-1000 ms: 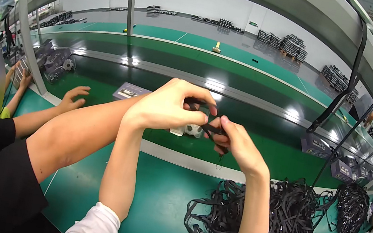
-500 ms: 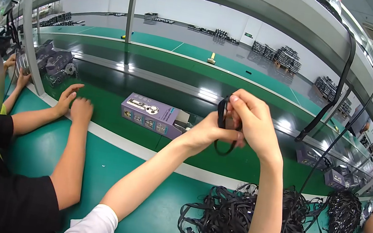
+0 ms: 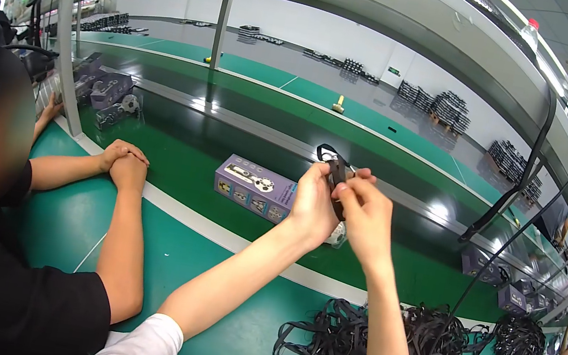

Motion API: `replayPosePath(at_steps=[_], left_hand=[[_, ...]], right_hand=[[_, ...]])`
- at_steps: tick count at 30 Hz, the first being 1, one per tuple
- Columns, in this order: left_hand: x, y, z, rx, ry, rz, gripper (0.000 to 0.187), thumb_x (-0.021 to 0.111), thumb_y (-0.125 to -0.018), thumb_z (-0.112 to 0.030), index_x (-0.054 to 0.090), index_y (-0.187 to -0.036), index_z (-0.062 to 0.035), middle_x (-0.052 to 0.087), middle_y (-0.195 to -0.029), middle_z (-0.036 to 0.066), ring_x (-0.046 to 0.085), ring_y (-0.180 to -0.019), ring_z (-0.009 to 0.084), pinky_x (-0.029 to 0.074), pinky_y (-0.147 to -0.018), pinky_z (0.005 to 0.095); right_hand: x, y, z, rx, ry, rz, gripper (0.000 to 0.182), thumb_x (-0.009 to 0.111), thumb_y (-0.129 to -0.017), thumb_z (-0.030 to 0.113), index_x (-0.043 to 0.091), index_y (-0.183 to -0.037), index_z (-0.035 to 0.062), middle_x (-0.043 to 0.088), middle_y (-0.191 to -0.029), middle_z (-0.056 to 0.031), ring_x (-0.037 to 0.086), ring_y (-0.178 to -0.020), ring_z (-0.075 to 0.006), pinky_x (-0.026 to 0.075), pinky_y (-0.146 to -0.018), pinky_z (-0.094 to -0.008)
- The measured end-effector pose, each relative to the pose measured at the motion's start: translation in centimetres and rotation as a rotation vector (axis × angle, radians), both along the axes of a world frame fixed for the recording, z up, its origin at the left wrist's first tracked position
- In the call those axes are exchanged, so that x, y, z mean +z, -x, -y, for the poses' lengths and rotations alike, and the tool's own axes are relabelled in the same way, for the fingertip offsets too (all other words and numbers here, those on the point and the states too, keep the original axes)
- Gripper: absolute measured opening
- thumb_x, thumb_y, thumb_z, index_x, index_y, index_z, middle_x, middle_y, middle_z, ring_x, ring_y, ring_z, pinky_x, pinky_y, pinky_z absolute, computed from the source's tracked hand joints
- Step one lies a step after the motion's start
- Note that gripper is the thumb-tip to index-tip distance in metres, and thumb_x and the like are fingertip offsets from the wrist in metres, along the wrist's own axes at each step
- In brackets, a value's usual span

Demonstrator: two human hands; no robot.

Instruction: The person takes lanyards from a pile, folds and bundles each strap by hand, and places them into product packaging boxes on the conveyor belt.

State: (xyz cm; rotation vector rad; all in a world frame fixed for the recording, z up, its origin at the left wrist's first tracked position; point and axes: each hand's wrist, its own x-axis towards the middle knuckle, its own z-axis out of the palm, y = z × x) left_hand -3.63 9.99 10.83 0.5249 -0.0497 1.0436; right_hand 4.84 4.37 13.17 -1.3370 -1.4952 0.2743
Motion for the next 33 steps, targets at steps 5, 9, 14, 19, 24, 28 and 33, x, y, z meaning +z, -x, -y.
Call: replayPosePath(at_steps=[5, 9, 14, 19, 24, 28, 33], left_hand=[[-0.1, -0.1, -0.5, 0.03, 0.071, 0.17, 0.027, 0.036, -0.087, -0.035, 0.046, -0.092, -0.0099, 0.063, -0.103, 0.02, 0.061, -0.1, 0.0335, 0.046, -0.091, 0.0448], [0.2, 0.6, 0.2, 0.08, 0.137, 0.079, 0.033, 0.058, -0.091, -0.04, 0.049, -0.098, -0.0097, 0.065, -0.089, 0.013, 0.063, -0.089, 0.0248, 0.05, -0.079, 0.0359], [-0.8, 1.4, -1.7, 0.217, 0.135, -0.027, 0.027, 0.055, -0.094, -0.034, 0.051, -0.086, -0.0083, 0.05, -0.063, 0.004, 0.057, -0.07, 0.0171, 0.047, -0.066, 0.0312], [0.3, 4.3, -3.3, 0.175, 0.124, 0.057, 0.032, 0.051, -0.097, -0.033, 0.045, -0.076, -0.0093, 0.03, -0.05, -0.003, 0.028, -0.039, 0.0068, 0.023, -0.04, 0.0233], [0.0, 4.6, -3.6, 0.382, -0.663, -0.648, 0.048, 0.046, -0.097, -0.044, 0.051, -0.066, -0.0063, 0.038, -0.048, -0.004, 0.036, -0.042, 0.0091, 0.028, -0.043, 0.0254], [-0.5, 4.9, -3.6, 0.299, -0.851, -0.643, 0.065, 0.027, -0.097, -0.058, 0.058, -0.084, -0.0025, 0.046, -0.057, -0.002, 0.039, -0.049, 0.0104, 0.032, -0.05, 0.0266], [1.4, 7.9, -3.3, -0.098, -0.23, -0.404, 0.053, 0.035, -0.095, -0.059, 0.056, -0.08, -0.0125, 0.043, -0.061, -0.005, 0.039, -0.052, 0.0045, 0.028, -0.046, 0.021]], right_hand=[[-0.8, 1.1, -0.6, -0.071, -0.128, 0.167, 0.015, 0.059, -0.082, 0.011, 0.063, -0.081, -0.0036, 0.062, -0.074, -0.02, 0.062, -0.066, -0.0351, 0.047, -0.062, -0.0384], [-0.8, 2.3, -0.7, -0.071, -0.232, 0.307, 0.011, 0.057, -0.082, 0.004, 0.059, -0.081, -0.0065, 0.058, -0.065, -0.017, 0.056, -0.058, -0.0229, 0.044, -0.058, -0.0335], [-1.8, 4.0, -0.8, 0.008, -0.206, 0.307, 0.014, 0.055, -0.081, 0.002, 0.06, -0.089, -0.0087, 0.062, -0.087, -0.0186, 0.06, -0.077, -0.0211, 0.047, -0.069, -0.0323], [1.0, 2.1, 0.7, 0.303, 0.127, 0.072, 0.027, 0.056, -0.083, 0.004, 0.063, -0.108, -0.0052, 0.065, -0.089, -0.0106, 0.062, -0.079, -0.0153, 0.049, -0.072, -0.0264], [2.4, 4.3, -0.2, 0.069, -0.264, -0.105, 0.034, 0.049, -0.093, 0.02, 0.059, -0.115, -0.0025, 0.063, -0.103, -0.0117, 0.06, -0.092, -0.018, 0.047, -0.082, -0.0292], [2.3, 5.1, -0.2, 0.139, -0.122, -0.061, 0.031, 0.048, -0.095, 0.02, 0.06, -0.107, -0.0055, 0.062, -0.102, -0.0097, 0.056, -0.093, -0.0148, 0.046, -0.081, -0.029], [0.8, 8.6, -0.9, -0.051, -0.375, 0.12, 0.014, 0.057, -0.085, 0.006, 0.066, -0.091, -0.0034, 0.06, -0.103, -0.0117, 0.058, -0.088, -0.0188, 0.048, -0.071, -0.03]])
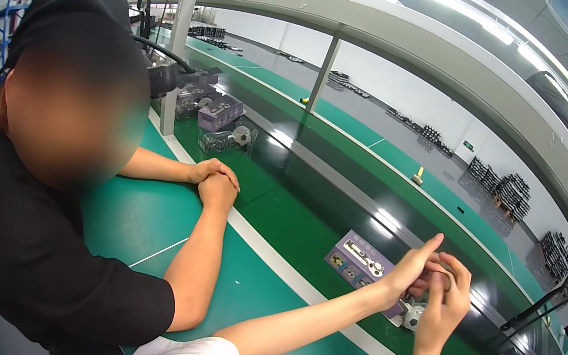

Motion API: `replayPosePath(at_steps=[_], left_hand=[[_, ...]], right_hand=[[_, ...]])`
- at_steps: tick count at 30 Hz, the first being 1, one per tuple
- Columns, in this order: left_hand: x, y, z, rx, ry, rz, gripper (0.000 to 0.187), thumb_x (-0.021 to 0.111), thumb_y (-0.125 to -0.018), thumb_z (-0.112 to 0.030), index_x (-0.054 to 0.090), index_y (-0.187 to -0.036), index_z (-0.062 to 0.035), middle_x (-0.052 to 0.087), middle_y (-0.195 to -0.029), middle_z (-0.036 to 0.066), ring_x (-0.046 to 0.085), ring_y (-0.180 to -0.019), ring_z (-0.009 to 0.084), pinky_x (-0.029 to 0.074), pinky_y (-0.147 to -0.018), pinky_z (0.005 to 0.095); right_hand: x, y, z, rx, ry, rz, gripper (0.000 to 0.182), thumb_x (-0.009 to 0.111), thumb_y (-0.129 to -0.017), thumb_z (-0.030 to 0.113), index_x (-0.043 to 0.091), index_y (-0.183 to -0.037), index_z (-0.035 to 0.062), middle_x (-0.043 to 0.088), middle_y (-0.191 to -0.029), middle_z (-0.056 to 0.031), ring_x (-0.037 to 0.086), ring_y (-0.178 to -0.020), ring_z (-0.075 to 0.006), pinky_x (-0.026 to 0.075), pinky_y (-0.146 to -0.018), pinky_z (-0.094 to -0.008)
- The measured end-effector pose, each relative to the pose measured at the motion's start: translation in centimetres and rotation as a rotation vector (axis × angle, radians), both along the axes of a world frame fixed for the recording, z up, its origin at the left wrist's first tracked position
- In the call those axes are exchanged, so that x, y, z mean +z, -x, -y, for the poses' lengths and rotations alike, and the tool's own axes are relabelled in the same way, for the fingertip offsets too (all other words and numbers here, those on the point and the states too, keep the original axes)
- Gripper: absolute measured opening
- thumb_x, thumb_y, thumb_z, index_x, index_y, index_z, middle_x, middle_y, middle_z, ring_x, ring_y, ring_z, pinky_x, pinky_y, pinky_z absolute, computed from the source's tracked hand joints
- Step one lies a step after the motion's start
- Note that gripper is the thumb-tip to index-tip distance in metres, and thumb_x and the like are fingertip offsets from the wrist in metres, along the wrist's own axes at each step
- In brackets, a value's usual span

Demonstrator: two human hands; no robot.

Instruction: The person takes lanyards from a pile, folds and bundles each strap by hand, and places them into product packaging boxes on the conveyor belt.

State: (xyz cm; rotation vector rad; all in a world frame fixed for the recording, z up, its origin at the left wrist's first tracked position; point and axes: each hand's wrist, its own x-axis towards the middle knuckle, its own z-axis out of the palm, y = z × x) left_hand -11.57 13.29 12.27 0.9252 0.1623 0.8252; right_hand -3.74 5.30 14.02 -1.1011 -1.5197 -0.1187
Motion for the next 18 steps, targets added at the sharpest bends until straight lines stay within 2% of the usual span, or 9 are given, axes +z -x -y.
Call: replayPosePath(at_steps=[1, 4, 6, 11, 12, 13, 16, 17, 18], left_hand=[[-0.8, -0.5, -0.5, 0.09, 0.045, 0.097, 0.044, 0.045, -0.094, -0.052, 0.05, -0.073, -0.0141, 0.042, -0.062, -0.005, 0.039, -0.052, 0.0049, 0.029, -0.045, 0.021], [-0.6, 0.7, -0.9, 0.176, 0.165, 0.242, 0.034, 0.058, -0.091, -0.036, 0.044, -0.069, -0.014, 0.045, -0.068, -0.004, 0.042, -0.057, 0.0064, 0.034, -0.05, 0.0224], [0.2, 1.9, -0.9, 0.241, 0.2, 0.272, 0.029, 0.06, -0.09, -0.028, 0.044, -0.071, -0.0132, 0.042, -0.065, -0.003, 0.039, -0.057, 0.0074, 0.033, -0.051, 0.0233], [-0.4, 3.6, -3.2, 0.306, 0.294, 0.412, 0.041, 0.06, -0.092, -0.027, 0.032, -0.064, -0.0146, 0.031, -0.052, -0.003, 0.035, -0.051, 0.0098, 0.032, -0.049, 0.0257], [0.0, 4.1, -3.1, 0.305, 0.307, 0.431, 0.043, 0.06, -0.092, -0.027, 0.03, -0.063, -0.015, 0.03, -0.05, -0.003, 0.034, -0.05, 0.0103, 0.032, -0.049, 0.0261], [0.5, 4.3, -2.7, 0.343, 0.287, 0.399, 0.048, 0.054, -0.094, -0.037, 0.028, -0.061, -0.0153, 0.026, -0.049, -0.003, 0.031, -0.046, 0.011, 0.03, -0.047, 0.0268], [1.3, 6.0, -1.6, 0.135, 0.328, 0.579, 0.053, 0.045, -0.094, -0.051, 0.027, -0.06, -0.0148, 0.024, -0.049, -0.003, 0.028, -0.044, 0.0107, 0.026, -0.044, 0.0263], [1.3, 6.2, -1.6, 0.097, 0.295, 0.58, 0.057, 0.037, -0.093, -0.06, 0.027, -0.059, -0.0146, 0.022, -0.049, -0.003, 0.024, -0.042, 0.0101, 0.022, -0.042, 0.0259], [1.4, 6.5, -1.4, 0.032, 0.303, 0.631, 0.053, 0.04, -0.095, -0.052, 0.027, -0.06, -0.014, 0.022, -0.05, -0.003, 0.022, -0.043, 0.0094, 0.019, -0.041, 0.0258]], right_hand=[[-0.3, 0.2, -0.2, -0.139, -0.1, 0.255, 0.015, 0.06, -0.078, 0.002, 0.067, -0.09, -0.0013, 0.058, -0.104, -0.013, 0.056, -0.093, -0.0259, 0.046, -0.076, -0.0339], [-1.7, 1.5, -0.6, -0.113, -0.021, 0.319, 0.024, 0.064, -0.071, 0.001, 0.067, -0.095, -0.0002, 0.058, -0.101, -0.0129, 0.054, -0.096, -0.0304, 0.045, -0.083, -0.0384], [-2.1, 2.4, -1.1, -0.091, -0.082, 0.441, 0.028, 0.064, -0.072, 0.003, 0.066, -0.1, -0.0004, 0.058, -0.105, -0.0138, 0.054, -0.1, -0.0327, 0.044, -0.087, -0.042], [-2.4, 4.3, -1.4, -0.087, -0.115, 0.608, 0.026, 0.061, -0.077, 0.005, 0.065, -0.101, -0.0015, 0.057, -0.107, -0.0152, 0.054, -0.1, -0.0325, 0.044, -0.086, -0.0417], [-3.0, 4.3, -1.5, -0.069, -0.099, 0.502, 0.025, 0.06, -0.077, 0.006, 0.064, -0.1, -0.0016, 0.056, -0.106, -0.0157, 0.054, -0.099, -0.0318, 0.044, -0.086, -0.0408], [-3.6, 4.2, -1.5, -0.052, -0.082, 0.396, 0.024, 0.06, -0.077, 0.006, 0.064, -0.1, -0.0017, 0.055, -0.105, -0.0162, 0.054, -0.098, -0.0312, 0.044, -0.085, -0.04], [-4.0, 4.7, -2.0, -0.021, -0.053, -0.001, 0.029, 0.064, -0.078, 0.009, 0.053, -0.102, -0.0007, 0.052, -0.102, -0.0146, 0.053, -0.095, -0.0249, 0.043, -0.078, -0.032], [-3.8, 5.1, -2.2, -0.028, -0.061, -0.027, 0.031, 0.066, -0.078, 0.01, 0.051, -0.103, -0.0005, 0.054, -0.097, -0.0129, 0.054, -0.088, -0.0213, 0.043, -0.073, -0.03], [-3.4, 5.7, -2.5, -0.031, -0.074, -0.058, 0.033, 0.067, -0.079, 0.011, 0.05, -0.104, -0.0004, 0.057, -0.091, -0.0112, 0.056, -0.081, -0.0177, 0.044, -0.067, -0.028]])
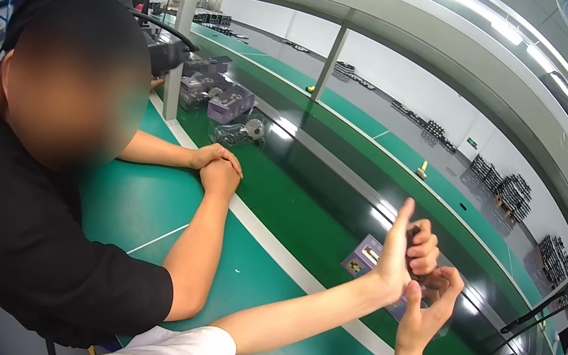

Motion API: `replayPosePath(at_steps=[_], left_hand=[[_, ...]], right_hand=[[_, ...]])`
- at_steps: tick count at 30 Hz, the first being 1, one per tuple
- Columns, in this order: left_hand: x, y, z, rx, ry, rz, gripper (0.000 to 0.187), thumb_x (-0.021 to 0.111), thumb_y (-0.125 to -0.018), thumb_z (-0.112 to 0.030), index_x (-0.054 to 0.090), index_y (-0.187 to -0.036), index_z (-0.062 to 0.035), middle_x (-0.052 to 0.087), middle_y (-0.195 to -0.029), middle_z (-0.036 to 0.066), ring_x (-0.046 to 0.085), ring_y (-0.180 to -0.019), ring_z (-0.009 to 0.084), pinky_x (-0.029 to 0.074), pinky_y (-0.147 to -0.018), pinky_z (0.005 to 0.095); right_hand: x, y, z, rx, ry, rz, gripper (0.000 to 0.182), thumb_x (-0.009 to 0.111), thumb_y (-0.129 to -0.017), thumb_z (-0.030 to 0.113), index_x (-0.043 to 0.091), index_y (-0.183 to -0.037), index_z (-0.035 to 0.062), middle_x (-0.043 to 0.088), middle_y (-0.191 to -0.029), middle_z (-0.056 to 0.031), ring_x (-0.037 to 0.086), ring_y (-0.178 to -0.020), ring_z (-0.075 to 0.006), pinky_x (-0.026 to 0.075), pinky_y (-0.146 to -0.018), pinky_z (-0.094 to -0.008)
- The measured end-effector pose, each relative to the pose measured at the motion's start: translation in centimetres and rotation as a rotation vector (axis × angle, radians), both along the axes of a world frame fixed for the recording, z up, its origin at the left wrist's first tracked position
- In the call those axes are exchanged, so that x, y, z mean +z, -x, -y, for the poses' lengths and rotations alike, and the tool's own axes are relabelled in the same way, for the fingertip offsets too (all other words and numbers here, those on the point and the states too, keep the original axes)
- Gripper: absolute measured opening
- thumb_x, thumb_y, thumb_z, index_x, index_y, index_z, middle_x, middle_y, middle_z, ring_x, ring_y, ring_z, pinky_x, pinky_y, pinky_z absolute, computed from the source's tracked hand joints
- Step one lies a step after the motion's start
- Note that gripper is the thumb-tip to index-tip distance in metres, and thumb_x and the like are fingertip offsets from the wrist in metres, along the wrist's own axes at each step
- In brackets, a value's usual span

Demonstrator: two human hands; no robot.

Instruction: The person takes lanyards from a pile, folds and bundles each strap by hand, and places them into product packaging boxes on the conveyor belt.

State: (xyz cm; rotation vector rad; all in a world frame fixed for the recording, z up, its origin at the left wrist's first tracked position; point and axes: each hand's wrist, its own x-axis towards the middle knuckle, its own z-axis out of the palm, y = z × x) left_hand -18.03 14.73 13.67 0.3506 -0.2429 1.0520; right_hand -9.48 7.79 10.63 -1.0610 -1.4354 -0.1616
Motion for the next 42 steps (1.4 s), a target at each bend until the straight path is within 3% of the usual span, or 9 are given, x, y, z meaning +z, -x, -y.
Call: replayPosePath(at_steps=[6, 16, 22, 26, 30, 33, 38, 39, 42], left_hand=[[0.3, 1.2, 0.1, 0.102, -0.168, -0.106, 0.04, 0.048, -0.094, -0.026, 0.027, -0.062, -0.013, 0.022, -0.053, -0.003, 0.022, -0.047, 0.0078, 0.021, -0.045, 0.025], [-1.0, 1.7, -1.2, 0.892, -0.732, -0.583, 0.031, 0.049, -0.092, -0.014, 0.036, -0.069, 0.001, 0.03, -0.062, 0.002, 0.027, -0.059, 0.0104, 0.027, -0.053, 0.0291], [-2.5, 3.0, -2.7, 1.013, -0.89, -0.785, 0.033, 0.05, -0.093, -0.018, 0.047, -0.069, 0.0036, 0.046, -0.058, 0.012, 0.043, -0.051, 0.0243, 0.035, -0.05, 0.0353], [-4.8, 2.4, -3.5, 0.954, -1.121, -0.847, 0.038, 0.049, -0.095, -0.023, 0.056, -0.066, 0.0004, 0.049, -0.052, 0.015, 0.051, -0.049, 0.0336, 0.038, -0.048, 0.0404], [-7.4, 2.5, -3.1, 1.203, -1.247, -1.099, 0.034, 0.05, -0.094, -0.025, 0.062, -0.068, -0.0061, 0.055, -0.056, 0.016, 0.057, -0.053, 0.0338, 0.041, -0.048, 0.0421], [-12.0, 2.2, -0.7, 0.997, -1.569, -1.147, 0.036, 0.049, -0.091, -0.032, 0.061, -0.067, -0.008, 0.057, -0.057, 0.013, 0.058, -0.056, 0.0341, 0.045, -0.051, 0.0449], [-17.7, 3.1, 0.0, 0.783, -1.624, -1.056, 0.039, 0.064, -0.078, -0.034, 0.057, -0.057, -0.0015, 0.051, -0.052, 0.017, 0.056, -0.057, 0.0363, 0.043, -0.055, 0.0467], [-17.7, 3.5, 0.1, 0.74, -1.609, -1.079, 0.038, 0.065, -0.077, -0.033, 0.056, -0.057, -0.0012, 0.052, -0.053, 0.017, 0.056, -0.058, 0.0365, 0.042, -0.056, 0.0467], [-18.5, 3.3, -0.7, 0.7, -1.564, -1.114, 0.037, 0.066, -0.078, -0.031, 0.056, -0.057, -0.0009, 0.052, -0.056, 0.017, 0.056, -0.062, 0.0371, 0.042, -0.059, 0.0465]], right_hand=[[2.0, 1.4, 0.4, 0.071, 0.357, -0.109, 0.016, 0.063, -0.085, 0.011, 0.055, -0.083, -0.0024, 0.055, -0.056, -0.0027, 0.05, -0.051, -0.0081, 0.041, -0.051, -0.0229], [3.6, 3.4, -0.4, -0.023, 0.352, 0.168, 0.01, 0.054, -0.081, 0.003, 0.059, -0.082, -0.0066, 0.056, -0.061, -0.0156, 0.054, -0.052, -0.0224, 0.039, -0.05, -0.0328], [6.0, 2.4, 0.1, 0.424, 0.8, 0.033, 0.019, 0.052, -0.083, 0.007, 0.061, -0.093, -0.0072, 0.065, -0.067, -0.0092, 0.06, -0.059, -0.0169, 0.046, -0.054, -0.0299], [8.7, 1.4, 0.5, 0.045, 0.889, 0.528, 0.014, 0.062, -0.076, 0.007, 0.066, -0.079, -0.0059, 0.065, -0.067, -0.015, 0.061, -0.058, -0.0212, 0.046, -0.054, -0.0313], [8.9, 1.5, -0.7, -0.07, 0.419, 0.396, 0.014, 0.063, -0.075, 0.006, 0.066, -0.08, -0.0064, 0.062, -0.067, -0.015, 0.058, -0.056, -0.0194, 0.043, -0.056, -0.0284], [10.9, 3.5, -1.6, 0.031, 0.292, 0.121, 0.015, 0.057, -0.084, 0.009, 0.064, -0.087, -0.0045, 0.056, -0.063, -0.0049, 0.055, -0.059, -0.0113, 0.042, -0.056, -0.0245], [9.1, 2.1, -1.9, 0.428, -0.196, -0.169, 0.024, 0.047, -0.094, 0.018, 0.052, -0.106, -0.0019, 0.046, -0.077, -0.0037, 0.044, -0.069, -0.0086, 0.034, -0.062, -0.0225], [8.4, 0.4, -1.5, 0.757, -0.197, -0.187, 0.026, 0.045, -0.095, 0.019, 0.049, -0.11, -0.0024, 0.046, -0.086, -0.0069, 0.045, -0.079, -0.0105, 0.036, -0.07, -0.0233], [11.1, 1.1, 1.9, 1.109, -0.197, 0.144, 0.039, 0.043, -0.096, 0.037, 0.052, -0.116, 0.0048, 0.055, -0.106, -0.011, 0.049, -0.099, -0.0197, 0.038, -0.09, -0.0363]])
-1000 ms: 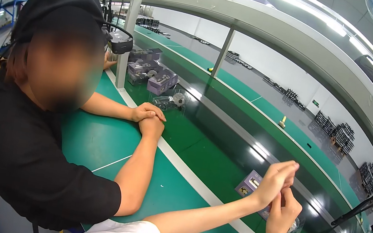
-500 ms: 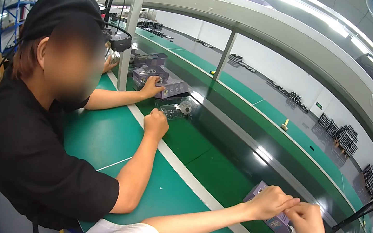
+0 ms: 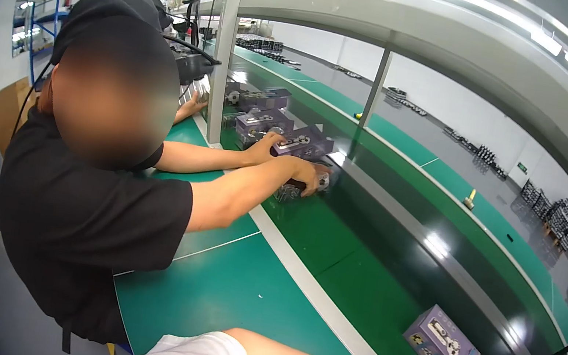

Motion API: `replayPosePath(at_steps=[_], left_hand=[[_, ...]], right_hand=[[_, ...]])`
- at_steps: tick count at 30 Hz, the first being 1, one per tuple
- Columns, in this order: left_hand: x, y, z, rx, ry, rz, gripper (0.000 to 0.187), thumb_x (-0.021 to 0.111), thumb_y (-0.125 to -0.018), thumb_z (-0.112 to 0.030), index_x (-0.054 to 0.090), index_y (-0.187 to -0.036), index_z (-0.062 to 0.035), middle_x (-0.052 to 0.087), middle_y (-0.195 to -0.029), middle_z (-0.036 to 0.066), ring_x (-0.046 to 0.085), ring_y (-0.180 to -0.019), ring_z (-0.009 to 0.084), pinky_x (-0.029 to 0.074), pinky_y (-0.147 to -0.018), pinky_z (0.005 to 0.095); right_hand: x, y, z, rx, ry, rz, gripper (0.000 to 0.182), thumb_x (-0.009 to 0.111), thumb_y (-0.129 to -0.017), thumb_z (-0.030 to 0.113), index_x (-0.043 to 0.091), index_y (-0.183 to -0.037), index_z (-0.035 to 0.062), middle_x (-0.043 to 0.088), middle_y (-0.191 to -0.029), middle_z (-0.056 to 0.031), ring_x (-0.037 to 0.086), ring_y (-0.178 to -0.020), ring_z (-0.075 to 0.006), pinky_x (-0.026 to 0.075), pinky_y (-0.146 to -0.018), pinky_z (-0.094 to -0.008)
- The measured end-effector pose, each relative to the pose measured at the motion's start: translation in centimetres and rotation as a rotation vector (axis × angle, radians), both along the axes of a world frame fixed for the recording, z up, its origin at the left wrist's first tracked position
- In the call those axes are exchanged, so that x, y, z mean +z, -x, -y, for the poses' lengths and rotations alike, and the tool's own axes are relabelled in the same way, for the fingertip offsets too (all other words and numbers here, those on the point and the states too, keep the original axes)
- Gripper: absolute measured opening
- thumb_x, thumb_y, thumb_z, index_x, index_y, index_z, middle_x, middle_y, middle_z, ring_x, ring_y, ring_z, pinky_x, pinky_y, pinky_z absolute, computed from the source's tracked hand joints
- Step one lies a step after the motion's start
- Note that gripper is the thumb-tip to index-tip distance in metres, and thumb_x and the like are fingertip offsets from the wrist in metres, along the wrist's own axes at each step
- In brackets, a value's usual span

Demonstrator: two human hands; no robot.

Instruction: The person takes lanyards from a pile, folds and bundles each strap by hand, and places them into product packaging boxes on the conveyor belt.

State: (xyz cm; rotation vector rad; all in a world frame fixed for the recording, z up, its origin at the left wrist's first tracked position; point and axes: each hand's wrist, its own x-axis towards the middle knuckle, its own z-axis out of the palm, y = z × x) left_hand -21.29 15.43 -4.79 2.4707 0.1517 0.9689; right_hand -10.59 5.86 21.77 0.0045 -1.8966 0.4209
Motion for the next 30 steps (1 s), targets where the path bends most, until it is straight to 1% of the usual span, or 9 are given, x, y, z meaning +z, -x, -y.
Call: replayPosePath(at_steps=[1, 3, 4, 6, 8, 13, 22, 29, 30], left_hand=[[-0.4, -0.3, -0.1, 0.023, 0.0, 0.025, 0.038, 0.065, -0.078, -0.031, 0.056, -0.058, -0.001, 0.053, -0.057, 0.017, 0.055, -0.063, 0.0374, 0.042, -0.06, 0.0465], [-0.9, 0.1, -0.1, 0.023, 0.007, 0.035, 0.039, 0.064, -0.081, -0.033, 0.057, -0.059, -0.0015, 0.054, -0.062, 0.017, 0.055, -0.067, 0.0385, 0.042, -0.063, 0.0471], [-0.9, 0.7, -0.2, 0.025, -0.005, 0.06, 0.042, 0.064, -0.081, -0.034, 0.055, -0.057, -0.0015, 0.052, -0.058, 0.017, 0.054, -0.065, 0.0387, 0.042, -0.062, 0.0471], [0.3, 1.7, -0.8, -0.056, -0.013, 0.042, 0.045, 0.062, -0.082, -0.032, 0.051, -0.051, -0.0024, 0.049, -0.048, 0.014, 0.052, -0.051, 0.0366, 0.041, -0.05, 0.0452], [0.7, 2.2, -1.0, -0.06, -0.006, 0.042, 0.043, 0.064, -0.081, -0.028, 0.05, -0.05, -0.0025, 0.048, -0.047, 0.014, 0.052, -0.05, 0.0367, 0.04, -0.049, 0.0449], [0.3, 3.2, -1.7, -0.053, 0.005, 0.04, 0.043, 0.067, -0.079, -0.028, 0.047, -0.05, -0.0022, 0.046, -0.048, 0.013, 0.051, -0.051, 0.0357, 0.04, -0.05, 0.0447], [0.7, 6.1, -3.2, -0.113, 0.026, 0.016, 0.037, 0.067, -0.075, -0.023, 0.045, -0.053, -0.0017, 0.045, -0.051, 0.012, 0.051, -0.054, 0.0343, 0.038, -0.051, 0.0443], [0.8, 7.8, -4.0, -0.109, 0.045, 0.055, 0.043, 0.065, -0.079, -0.028, 0.043, -0.052, -0.0023, 0.043, -0.05, 0.012, 0.05, -0.054, 0.0338, 0.038, -0.051, 0.0443], [1.1, 8.2, -4.1, -0.113, 0.05, 0.068, 0.041, 0.063, -0.08, -0.028, 0.043, -0.055, -0.0022, 0.045, -0.053, 0.012, 0.05, -0.057, 0.0337, 0.038, -0.052, 0.0441]], right_hand=[[0.8, 1.9, 1.1, -0.011, -0.064, 0.032, 0.043, 0.043, -0.096, 0.042, 0.054, -0.116, 0.0065, 0.058, -0.108, -0.0112, 0.05, -0.102, -0.022, 0.038, -0.093, -0.0399], [-0.2, 7.2, 2.7, -0.09, -0.101, -0.338, 0.038, 0.041, -0.097, 0.033, 0.055, -0.111, 0.0008, 0.059, -0.101, -0.0104, 0.05, -0.098, -0.0215, 0.041, -0.089, -0.0376], [-0.6, 9.2, 2.9, -0.035, -0.067, -0.434, 0.038, 0.041, -0.097, 0.034, 0.055, -0.11, 0.001, 0.059, -0.101, -0.0104, 0.05, -0.098, -0.0215, 0.041, -0.089, -0.0377], [-1.6, 11.1, 2.7, 0.154, 0.031, -0.509, 0.038, 0.042, -0.096, 0.034, 0.055, -0.11, 0.0015, 0.06, -0.101, -0.0105, 0.05, -0.099, -0.0215, 0.041, -0.09, -0.0379], [-2.4, 12.2, 2.4, 0.262, 0.092, -0.565, 0.037, 0.043, -0.096, 0.034, 0.056, -0.109, 0.0019, 0.06, -0.101, -0.0106, 0.05, -0.099, -0.0215, 0.04, -0.09, -0.0381], [-3.1, 13.9, 1.8, 0.358, 0.152, -0.639, 0.036, 0.044, -0.095, 0.035, 0.056, -0.108, 0.0031, 0.06, -0.101, -0.0109, 0.05, -0.101, -0.0214, 0.04, -0.091, -0.0387], [-3.7, 16.0, 0.9, 0.403, 0.166, -0.675, 0.035, 0.048, -0.093, 0.036, 0.058, -0.105, 0.0052, 0.061, -0.102, -0.0114, 0.051, -0.104, -0.0213, 0.039, -0.092, -0.0397], [-3.8, 17.5, 0.5, 0.427, 0.161, -0.698, 0.033, 0.05, -0.092, 0.037, 0.059, -0.102, 0.0068, 0.061, -0.103, -0.0118, 0.051, -0.106, -0.0213, 0.039, -0.094, -0.0405], [-3.8, 17.7, 0.5, 0.431, 0.162, -0.704, 0.033, 0.051, -0.092, 0.037, 0.059, -0.102, 0.007, 0.061, -0.103, -0.0119, 0.051, -0.106, -0.0213, 0.038, -0.094, -0.0406]])
